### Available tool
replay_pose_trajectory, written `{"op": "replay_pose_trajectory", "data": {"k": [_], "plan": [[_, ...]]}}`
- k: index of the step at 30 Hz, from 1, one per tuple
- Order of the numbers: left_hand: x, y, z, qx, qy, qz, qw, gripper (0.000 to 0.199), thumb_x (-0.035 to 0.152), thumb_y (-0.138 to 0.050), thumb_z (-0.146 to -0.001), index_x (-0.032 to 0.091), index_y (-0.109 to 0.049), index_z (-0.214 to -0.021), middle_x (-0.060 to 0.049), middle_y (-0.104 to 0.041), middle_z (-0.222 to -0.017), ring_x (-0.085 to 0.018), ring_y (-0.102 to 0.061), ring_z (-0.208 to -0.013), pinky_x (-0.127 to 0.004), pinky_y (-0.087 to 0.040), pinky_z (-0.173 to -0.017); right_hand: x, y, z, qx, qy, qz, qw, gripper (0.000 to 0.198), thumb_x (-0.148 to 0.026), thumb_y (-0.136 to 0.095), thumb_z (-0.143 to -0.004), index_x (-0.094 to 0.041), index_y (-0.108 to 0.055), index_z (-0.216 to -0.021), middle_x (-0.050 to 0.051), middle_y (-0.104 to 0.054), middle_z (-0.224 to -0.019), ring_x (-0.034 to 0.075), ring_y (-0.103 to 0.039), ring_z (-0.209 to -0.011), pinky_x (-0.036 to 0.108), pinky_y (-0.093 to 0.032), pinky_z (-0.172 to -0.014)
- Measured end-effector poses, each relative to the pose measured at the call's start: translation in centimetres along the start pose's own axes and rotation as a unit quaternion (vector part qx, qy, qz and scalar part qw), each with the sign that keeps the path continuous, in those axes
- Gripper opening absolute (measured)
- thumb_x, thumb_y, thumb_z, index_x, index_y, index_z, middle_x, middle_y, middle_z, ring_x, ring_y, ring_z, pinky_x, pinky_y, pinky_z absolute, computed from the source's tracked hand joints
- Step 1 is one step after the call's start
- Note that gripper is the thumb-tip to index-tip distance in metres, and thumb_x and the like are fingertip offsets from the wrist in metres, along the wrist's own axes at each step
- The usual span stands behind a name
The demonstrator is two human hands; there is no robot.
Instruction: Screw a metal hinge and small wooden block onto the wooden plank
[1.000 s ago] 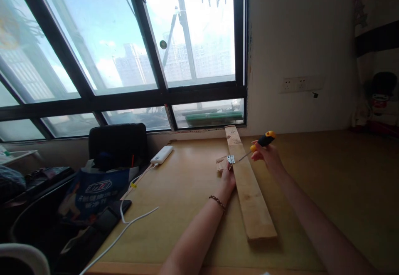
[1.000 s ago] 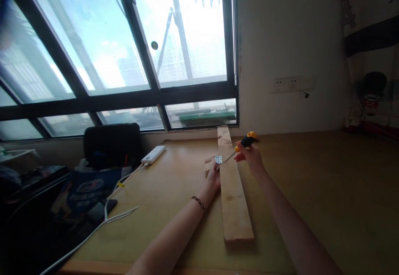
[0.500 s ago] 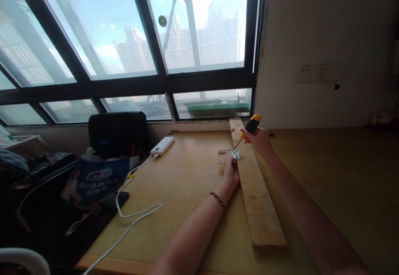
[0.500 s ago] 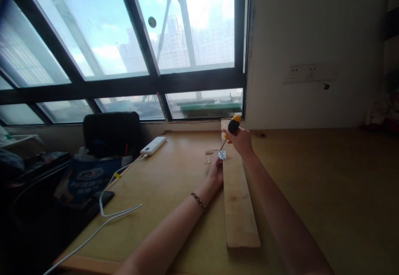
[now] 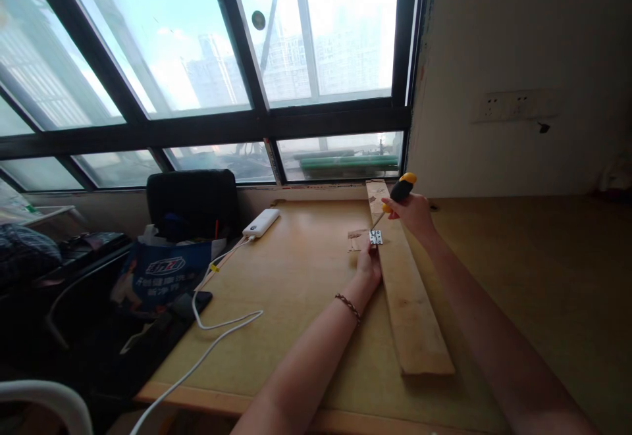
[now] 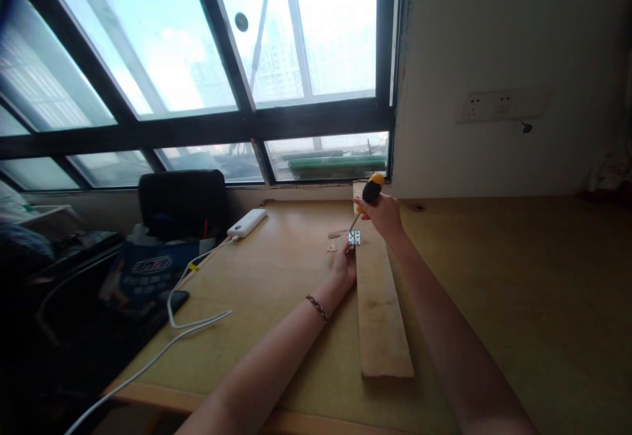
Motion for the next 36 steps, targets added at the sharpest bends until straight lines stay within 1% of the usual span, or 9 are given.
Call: {"op": "replay_pose_trajectory", "data": {"k": [3, 7, 9, 13, 18, 23, 28, 33, 36], "plan": [[0.0, 0.0, -0.1, 0.002, -0.006, 0.006, 1.0, 0.02, 0.027, -0.048, -0.078, 0.014, -0.061, -0.086, -0.01, -0.067, -0.086, -0.023, -0.062, -0.087, -0.041, -0.046, -0.086, 0.2, 0.0, -0.1, -0.029, -0.018, -0.026, 0.999, 0.032, -0.043, -0.073, -0.057, -0.014, -0.063, -0.066, 0.007, -0.068, -0.065, 0.022, -0.066, -0.053, 0.024, -0.053, -0.043], [-0.1, 0.1, -0.1, 0.007, -0.021, 0.008, 1.0, 0.018, 0.026, -0.05, -0.077, 0.015, -0.061, -0.087, -0.009, -0.067, -0.088, -0.022, -0.062, -0.087, -0.039, -0.046, -0.087, 0.3, -0.1, -0.2, -0.036, -0.003, -0.007, 0.999, 0.025, -0.035, -0.075, -0.055, -0.016, -0.063, -0.065, 0.005, -0.069, -0.066, 0.023, -0.067, -0.057, 0.027, -0.055, -0.049], [-0.1, 0.1, -0.1, 0.008, -0.025, 0.009, 1.0, 0.017, 0.025, -0.051, -0.077, 0.015, -0.061, -0.086, -0.008, -0.067, -0.089, -0.022, -0.062, -0.088, -0.039, -0.045, -0.088, 0.1, 0.0, -0.2, -0.031, 0.005, 0.005, 1.0, 0.024, -0.036, -0.074, -0.056, -0.017, -0.062, -0.064, 0.005, -0.069, -0.065, 0.023, -0.066, -0.056, 0.027, -0.054, -0.049], [0.0, 0.1, 0.0, 0.011, -0.02, 0.001, 1.0, 0.017, 0.026, -0.052, -0.076, 0.015, -0.062, -0.084, -0.009, -0.067, -0.088, -0.023, -0.062, -0.088, -0.039, -0.045, -0.088, -0.9, 0.3, 0.2, -0.022, 0.003, 0.018, 1.0, 0.028, -0.04, -0.072, -0.058, -0.016, -0.059, -0.065, 0.006, -0.068, -0.064, 0.022, -0.065, -0.051, 0.025, -0.051, -0.044], [0.0, 0.1, 0.1, 0.014, -0.02, 0.014, 1.0, 0.015, 0.023, -0.052, -0.075, 0.014, -0.062, -0.082, -0.009, -0.067, -0.086, -0.023, -0.062, -0.088, -0.039, -0.045, -0.087, -2.2, 1.0, 0.5, -0.001, 0.004, 0.084, 0.996, 0.027, -0.041, -0.069, -0.061, -0.016, -0.059, -0.062, 0.004, -0.065, -0.054, 0.021, -0.065, -0.053, 0.025, -0.049, -0.049], [0.0, 0.1, 0.1, 0.002, -0.016, 0.012, 1.0, 0.017, 0.023, -0.049, -0.077, 0.014, -0.062, -0.082, -0.009, -0.067, -0.083, -0.023, -0.062, -0.086, -0.039, -0.045, -0.087, -2.9, 0.9, 0.8, -0.032, 0.009, 0.097, 0.995, 0.022, -0.037, -0.066, -0.063, -0.017, -0.059, -0.059, 0.002, -0.062, -0.046, 0.019, -0.064, -0.048, 0.022, -0.047, -0.047], [-0.1, 0.4, -0.3, 0.001, -0.025, 0.01, 1.0, 0.016, 0.022, -0.048, -0.076, 0.014, -0.062, -0.081, -0.008, -0.067, -0.079, -0.022, -0.063, -0.084, -0.039, -0.045, -0.086, -2.7, 0.4, 1.0, -0.07, 0.016, 0.113, 0.991, 0.015, -0.031, -0.065, -0.062, -0.019, -0.058, -0.057, -0.001, -0.061, -0.045, 0.018, -0.063, -0.048, 0.022, -0.047, -0.049], [-0.1, 0.6, -0.5, 0.013, -0.04, 0.017, 0.999, 0.014, 0.019, -0.05, -0.075, 0.014, -0.061, -0.08, -0.007, -0.066, -0.076, -0.02, -0.063, -0.077, -0.036, -0.046, -0.084, -3.0, 0.5, 1.0, -0.065, 0.02, 0.133, 0.989, 0.017, -0.033, -0.065, -0.063, -0.019, -0.059, -0.057, 0.0, -0.061, -0.045, 0.02, -0.065, -0.054, 0.024, -0.047, -0.053], [-0.1, 0.6, -0.5, 0.016, -0.044, 0.022, 0.999, 0.013, 0.018, -0.05, -0.075, 0.014, -0.061, -0.078, -0.006, -0.066, -0.075, -0.018, -0.062, -0.073, -0.035, -0.047, -0.082, -3.2, 0.6, 1.1, -0.075, 0.01, 0.12, 0.99, 0.016, -0.033, -0.064, -0.063, -0.019, -0.059, -0.057, 0.0, -0.062, -0.046, 0.019, -0.064, -0.052, 0.023, -0.047, -0.051]]}}
Point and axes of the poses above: each hand's wrist, its own z-axis away from the middle knuckle, its own y-axis out of the back of the hand, x = y × z, the point moved 1 cm from there along -z, towards the middle knuckle
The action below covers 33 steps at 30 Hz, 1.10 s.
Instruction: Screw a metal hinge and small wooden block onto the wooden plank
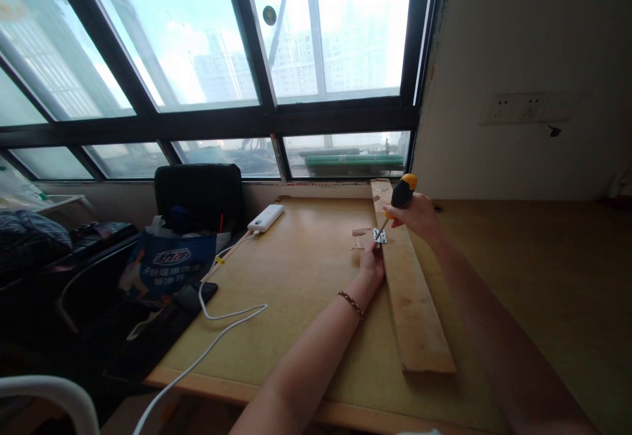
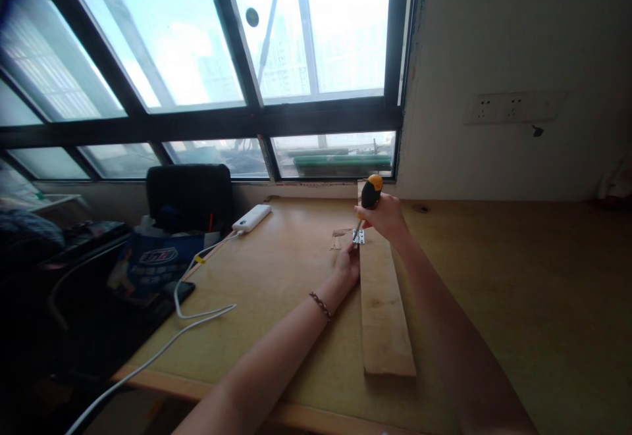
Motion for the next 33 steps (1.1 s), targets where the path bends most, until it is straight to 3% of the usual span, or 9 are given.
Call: {"op": "replay_pose_trajectory", "data": {"k": [4, 8, 14, 16, 21, 28, 33], "plan": [[0.0, -0.1, 0.1, 0.026, -0.004, 0.011, 1.0, 0.011, 0.015, -0.05, -0.074, 0.014, -0.06, -0.075, -0.005, -0.065, -0.071, -0.016, -0.062, -0.069, -0.033, -0.047, -0.081, -0.2, -0.2, 0.2, -0.017, -0.007, -0.027, 0.999, 0.015, -0.031, -0.064, -0.063, -0.019, -0.058, -0.057, 0.0, -0.062, -0.047, 0.018, -0.063, -0.047, 0.023, -0.046, -0.048], [0.1, -0.3, 0.3, 0.011, 0.004, 0.022, 1.0, 0.011, 0.014, -0.049, -0.074, 0.014, -0.06, -0.074, -0.005, -0.065, -0.07, -0.017, -0.061, -0.068, -0.033, -0.047, -0.08, -0.1, -0.2, 0.2, -0.005, 0.008, 0.004, 1.0, 0.019, -0.035, -0.064, -0.063, -0.019, -0.057, -0.055, 0.001, -0.061, -0.047, 0.017, -0.062, -0.047, 0.023, -0.045, -0.049], [0.3, -0.2, 0.5, 0.002, 0.023, 0.02, 1.0, 0.013, 0.013, -0.047, -0.069, 0.012, -0.06, -0.07, -0.007, -0.065, -0.067, -0.017, -0.06, -0.063, -0.032, -0.048, -0.075, 0.6, -0.4, -0.1, 0.079, 0.039, 0.084, 0.993, 0.023, -0.04, -0.066, -0.058, -0.018, -0.059, -0.059, 0.004, -0.065, -0.061, 0.021, -0.063, -0.063, 0.025, -0.043, -0.055], [0.3, -0.1, 0.4, 0.007, 0.026, 0.022, 0.999, 0.011, 0.012, -0.047, -0.066, 0.012, -0.058, -0.065, -0.006, -0.064, -0.064, -0.016, -0.059, -0.06, -0.03, -0.048, -0.071, 0.8, -0.8, -0.2, 0.092, 0.028, 0.061, 0.994, 0.022, -0.038, -0.066, -0.057, -0.018, -0.061, -0.065, 0.004, -0.066, -0.066, 0.02, -0.062, -0.063, 0.025, -0.044, -0.055], [0.2, 0.2, 0.0, 0.025, 0.024, 0.019, 0.999, 0.009, 0.011, -0.047, -0.062, 0.012, -0.057, -0.063, -0.005, -0.062, -0.06, -0.015, -0.058, -0.057, -0.027, -0.047, -0.066, 0.6, -1.3, -0.1, 0.04, -0.018, -0.04, 0.998, 0.024, -0.035, -0.065, -0.059, -0.017, -0.063, -0.075, 0.001, -0.065, -0.061, 0.015, -0.058, -0.046, 0.024, -0.043, -0.047], [0.0, 0.2, 0.0, 0.053, 0.003, -0.027, 0.998, 0.008, 0.014, -0.048, -0.064, 0.014, -0.055, -0.062, -0.005, -0.061, -0.059, -0.015, -0.058, -0.057, -0.029, -0.047, -0.07, -0.5, -0.4, 0.3, 0.056, -0.036, -0.043, 0.997, 0.024, -0.038, -0.07, -0.059, -0.017, -0.059, -0.062, 0.0, -0.061, -0.048, 0.014, -0.057, -0.038, 0.022, -0.045, -0.041], [-0.1, 0.4, -0.2, 0.056, -0.01, -0.043, 0.997, 0.006, 0.016, -0.05, -0.065, 0.013, -0.055, -0.064, -0.004, -0.06, -0.06, -0.015, -0.058, -0.058, -0.03, -0.048, -0.071, -0.1, -0.4, 0.1, 0.05, -0.061, -0.079, 0.994, 0.024, -0.034, -0.072, -0.058, -0.016, -0.057, -0.062, 0.002, -0.064, -0.052, 0.015, -0.059, -0.039, 0.02, -0.046, -0.038]]}}
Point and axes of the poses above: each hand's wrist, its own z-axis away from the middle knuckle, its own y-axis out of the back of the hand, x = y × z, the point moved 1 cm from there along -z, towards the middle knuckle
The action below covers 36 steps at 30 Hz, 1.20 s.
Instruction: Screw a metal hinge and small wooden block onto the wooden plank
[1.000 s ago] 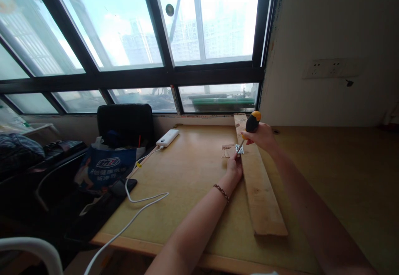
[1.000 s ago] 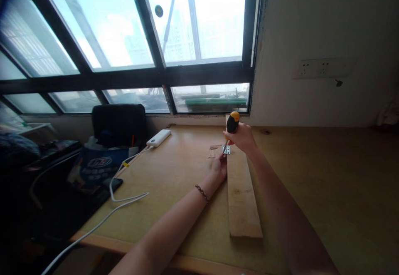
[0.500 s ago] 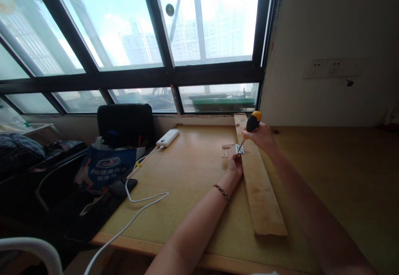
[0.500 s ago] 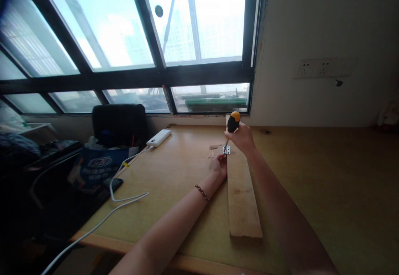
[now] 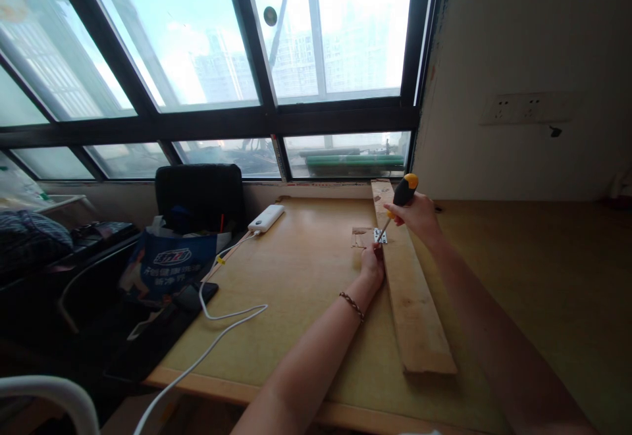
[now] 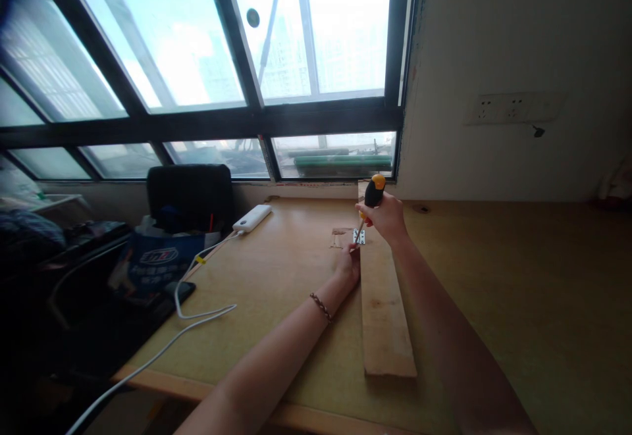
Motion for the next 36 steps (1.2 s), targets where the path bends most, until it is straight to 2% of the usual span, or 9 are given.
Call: {"op": "replay_pose_trajectory", "data": {"k": [6, 9, 12, 16, 19, 21, 23, 32, 36], "plan": [[-0.1, 0.0, -0.1, 0.005, -0.028, -0.001, 1.0, 0.005, 0.015, -0.05, -0.065, 0.014, -0.054, -0.065, -0.003, -0.061, -0.061, -0.014, -0.058, -0.058, -0.029, -0.048, -0.068, 1.1, -0.2, -0.6, -0.051, -0.049, -0.142, 0.987, 0.02, -0.017, -0.071, -0.058, -0.014, -0.057, -0.071, 0.005, -0.067, -0.067, 0.019, -0.065, -0.053, 0.026, -0.055, -0.046], [-0.2, 0.0, -0.2, 0.008, -0.049, 0.0, 0.999, 0.005, 0.013, -0.049, -0.064, 0.014, -0.054, -0.065, -0.003, -0.06, -0.062, -0.013, -0.057, -0.058, -0.026, -0.047, -0.066, 1.1, -0.2, -0.6, -0.083, -0.076, -0.202, 0.973, 0.02, -0.008, -0.069, -0.056, -0.014, -0.056, -0.07, 0.004, -0.067, -0.065, 0.019, -0.066, -0.057, 0.027, -0.058, -0.052], [-0.3, 0.1, -0.3, -0.002, -0.052, -0.002, 0.999, 0.006, 0.012, -0.049, -0.063, 0.014, -0.054, -0.066, -0.002, -0.061, -0.063, -0.013, -0.057, -0.058, -0.026, -0.047, -0.066, 0.9, -0.2, -0.5, -0.088, -0.081, -0.22, 0.968, 0.02, -0.007, -0.069, -0.056, -0.014, -0.055, -0.069, 0.003, -0.066, -0.063, 0.019, -0.066, -0.058, 0.028, -0.058, -0.054], [-0.2, 0.3, -0.5, -0.018, -0.039, -0.003, 0.999, 0.005, 0.012, -0.049, -0.063, 0.014, -0.054, -0.064, -0.003, -0.061, -0.063, -0.014, -0.058, -0.06, -0.028, -0.047, -0.069, 0.9, -0.1, -0.4, -0.076, -0.053, -0.147, 0.985, 0.021, -0.016, -0.071, -0.058, -0.015, -0.055, -0.072, 0.004, -0.067, -0.066, 0.019, -0.065, -0.055, 0.028, -0.056, -0.05], [-0.1, 0.3, -0.4, -0.018, -0.028, 0.003, 0.999, 0.004, 0.013, -0.05, -0.064, 0.014, -0.054, -0.065, -0.003, -0.061, -0.064, -0.014, -0.058, -0.061, -0.028, -0.047, -0.07, 0.7, 0.3, -0.3, -0.019, 0.008, 0.009, 1.0, 0.028, -0.031, -0.072, -0.057, -0.017, -0.057, -0.075, 0.006, -0.067, -0.069, 0.021, -0.066, -0.06, 0.029, -0.054, -0.051], [-0.1, 0.2, -0.3, -0.012, -0.026, 0.002, 1.0, 0.004, 0.013, -0.05, -0.064, 0.014, -0.053, -0.065, -0.003, -0.061, -0.064, -0.014, -0.058, -0.06, -0.028, -0.047, -0.069, 0.5, 0.6, -0.2, 0.04, 0.048, 0.112, 0.992, 0.032, -0.038, -0.071, -0.058, -0.017, -0.057, -0.077, 0.007, -0.067, -0.071, 0.024, -0.066, -0.067, 0.031, -0.052, -0.057], [-0.1, 0.2, -0.2, -0.006, -0.03, -0.006, 1.0, 0.003, 0.014, -0.05, -0.064, 0.014, -0.053, -0.064, -0.003, -0.06, -0.063, -0.014, -0.058, -0.059, -0.027, -0.047, -0.068, 0.4, 0.7, -0.2, 0.066, 0.065, 0.166, 0.982, 0.032, -0.041, -0.068, -0.06, -0.018, -0.057, -0.08, 0.007, -0.067, -0.072, 0.024, -0.066, -0.072, 0.031, -0.051, -0.061], [0.0, 0.4, -0.3, 0.016, -0.073, -0.121, 0.99, 0.008, 0.019, -0.051, -0.067, 0.013, -0.056, -0.065, -0.006, -0.062, -0.064, -0.015, -0.058, -0.058, -0.028, -0.046, -0.063, 0.6, 0.8, -0.5, 0.056, 0.056, 0.193, 0.978, 0.033, -0.047, -0.064, -0.062, -0.019, -0.058, -0.077, 0.006, -0.067, -0.068, 0.022, -0.065, -0.071, 0.027, -0.047, -0.06], [0.0, 0.5, -0.4, 0.015, -0.08, -0.132, 0.988, 0.008, 0.02, -0.052, -0.068, 0.014, -0.057, -0.064, -0.005, -0.062, -0.063, -0.016, -0.059, -0.061, -0.029, -0.046, -0.066, 0.5, 1.0, -0.5, 0.053, 0.051, 0.201, 0.977, 0.033, -0.049, -0.064, -0.062, -0.018, -0.058, -0.075, 0.007, -0.066, -0.066, 0.023, -0.065, -0.07, 0.027, -0.047, -0.059]]}}
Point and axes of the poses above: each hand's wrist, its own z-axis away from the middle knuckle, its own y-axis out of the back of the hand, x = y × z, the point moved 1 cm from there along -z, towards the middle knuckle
